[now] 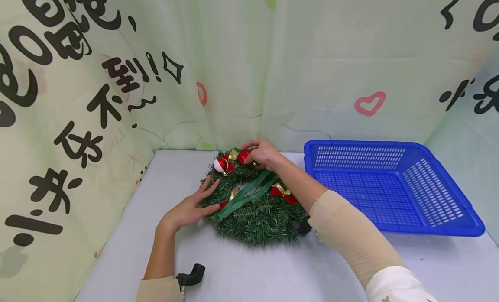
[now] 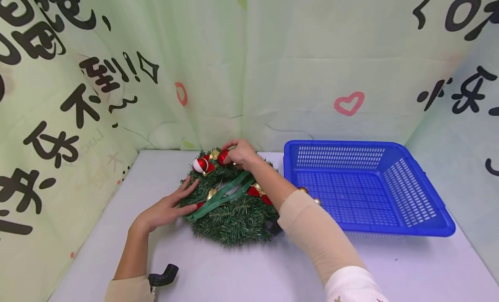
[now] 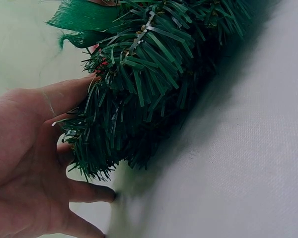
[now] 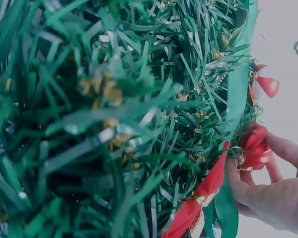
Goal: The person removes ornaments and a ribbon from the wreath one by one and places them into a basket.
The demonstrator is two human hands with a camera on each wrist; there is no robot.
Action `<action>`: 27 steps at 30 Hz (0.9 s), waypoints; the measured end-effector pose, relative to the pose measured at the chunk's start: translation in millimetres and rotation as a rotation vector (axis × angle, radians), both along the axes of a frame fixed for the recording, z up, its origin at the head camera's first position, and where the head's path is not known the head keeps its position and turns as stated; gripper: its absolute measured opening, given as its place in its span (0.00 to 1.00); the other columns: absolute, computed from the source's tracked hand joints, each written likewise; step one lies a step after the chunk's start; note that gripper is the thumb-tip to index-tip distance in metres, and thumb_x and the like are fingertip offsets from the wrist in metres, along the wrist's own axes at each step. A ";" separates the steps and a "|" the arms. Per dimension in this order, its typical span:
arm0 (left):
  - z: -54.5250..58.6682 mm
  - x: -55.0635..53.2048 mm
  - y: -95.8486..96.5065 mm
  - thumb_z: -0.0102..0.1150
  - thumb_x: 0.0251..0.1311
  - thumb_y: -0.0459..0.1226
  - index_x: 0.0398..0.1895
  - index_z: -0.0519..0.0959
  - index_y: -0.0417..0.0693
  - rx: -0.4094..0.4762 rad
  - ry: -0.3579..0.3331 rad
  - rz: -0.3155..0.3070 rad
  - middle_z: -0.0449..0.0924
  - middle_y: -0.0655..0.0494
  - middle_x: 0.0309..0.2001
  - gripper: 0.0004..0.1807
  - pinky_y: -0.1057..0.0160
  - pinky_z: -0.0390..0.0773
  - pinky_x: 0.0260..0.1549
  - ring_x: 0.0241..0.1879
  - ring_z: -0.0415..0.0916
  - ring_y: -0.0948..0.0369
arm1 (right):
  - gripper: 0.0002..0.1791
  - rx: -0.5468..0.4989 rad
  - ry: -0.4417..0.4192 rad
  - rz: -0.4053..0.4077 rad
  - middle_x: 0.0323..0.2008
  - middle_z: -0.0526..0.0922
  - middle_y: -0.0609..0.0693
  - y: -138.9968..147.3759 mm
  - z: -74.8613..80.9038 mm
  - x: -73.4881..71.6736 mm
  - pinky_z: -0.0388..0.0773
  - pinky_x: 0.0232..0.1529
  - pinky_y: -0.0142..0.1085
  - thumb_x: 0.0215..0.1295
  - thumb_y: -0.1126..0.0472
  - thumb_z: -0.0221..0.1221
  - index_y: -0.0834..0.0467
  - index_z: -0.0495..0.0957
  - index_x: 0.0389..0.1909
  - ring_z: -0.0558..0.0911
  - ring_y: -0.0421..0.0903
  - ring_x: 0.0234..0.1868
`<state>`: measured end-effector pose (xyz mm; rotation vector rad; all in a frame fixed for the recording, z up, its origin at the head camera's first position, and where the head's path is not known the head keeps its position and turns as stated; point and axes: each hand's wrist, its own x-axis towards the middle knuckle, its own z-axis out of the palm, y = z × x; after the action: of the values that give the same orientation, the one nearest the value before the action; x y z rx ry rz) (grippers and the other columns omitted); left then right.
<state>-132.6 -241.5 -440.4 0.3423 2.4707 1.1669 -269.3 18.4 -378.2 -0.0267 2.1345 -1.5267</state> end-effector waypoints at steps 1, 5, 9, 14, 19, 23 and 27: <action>0.0 0.1 -0.1 0.59 0.74 0.53 0.85 0.47 0.70 -0.001 0.002 0.000 0.28 0.61 0.86 0.44 0.29 0.51 0.74 0.84 0.35 0.40 | 0.29 -0.004 0.001 0.002 0.69 0.71 0.60 0.3 0.5 0.0 0.81 0.58 0.53 0.66 0.74 0.64 0.57 0.78 0.68 0.79 0.56 0.60; -0.8 0.7 -0.3 0.59 0.74 0.52 0.85 0.47 0.70 -0.001 0.006 0.000 0.28 0.60 0.86 0.44 0.28 0.51 0.74 0.83 0.35 0.39 | 0.29 -0.021 -0.011 0.001 0.69 0.70 0.60 3.4 3.7 0.8 0.81 0.59 0.54 0.66 0.74 0.63 0.58 0.78 0.67 0.79 0.54 0.56; -2.0 0.1 -0.5 0.59 0.74 0.52 0.85 0.47 0.70 -0.001 0.009 -0.004 0.28 0.60 0.86 0.44 0.28 0.51 0.74 0.83 0.35 0.39 | 0.29 -0.036 -0.020 0.005 0.65 0.73 0.60 7.8 7.4 2.0 0.82 0.55 0.53 0.67 0.75 0.62 0.58 0.77 0.69 0.80 0.53 0.52; -2.3 -1.4 -0.4 0.59 0.74 0.53 0.85 0.47 0.70 0.001 0.012 -0.004 0.27 0.62 0.86 0.44 0.29 0.51 0.74 0.84 0.35 0.40 | 0.29 -0.055 -0.027 0.016 0.64 0.75 0.61 13.0 12.0 3.2 0.79 0.59 0.57 0.68 0.74 0.61 0.58 0.75 0.70 0.79 0.56 0.57; -2.5 -1.7 0.1 0.59 0.74 0.53 0.85 0.46 0.70 0.001 0.005 -0.005 0.27 0.63 0.86 0.44 0.29 0.51 0.74 0.84 0.35 0.41 | 0.29 -0.076 -0.029 0.024 0.63 0.75 0.61 18.0 17.3 6.7 0.79 0.62 0.58 0.68 0.74 0.61 0.57 0.75 0.69 0.79 0.57 0.61; -1.6 -1.5 0.5 0.59 0.74 0.53 0.85 0.46 0.71 0.002 0.002 -0.004 0.27 0.64 0.86 0.44 0.29 0.50 0.75 0.84 0.35 0.41 | 0.27 -0.080 -0.010 0.041 0.64 0.75 0.59 20.5 21.9 10.2 0.81 0.59 0.56 0.68 0.73 0.62 0.55 0.77 0.67 0.80 0.55 0.58; -0.4 -1.3 1.3 0.59 0.74 0.53 0.85 0.46 0.71 0.000 0.005 -0.004 0.27 0.63 0.86 0.44 0.29 0.50 0.74 0.84 0.35 0.41 | 0.28 -0.094 0.003 0.060 0.67 0.73 0.59 23.1 26.0 14.1 0.81 0.58 0.55 0.68 0.73 0.61 0.55 0.76 0.68 0.79 0.56 0.59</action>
<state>-133.9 -240.1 -440.8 0.3506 2.4733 1.1655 -255.2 41.5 -352.2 -0.1250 2.0439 -1.5915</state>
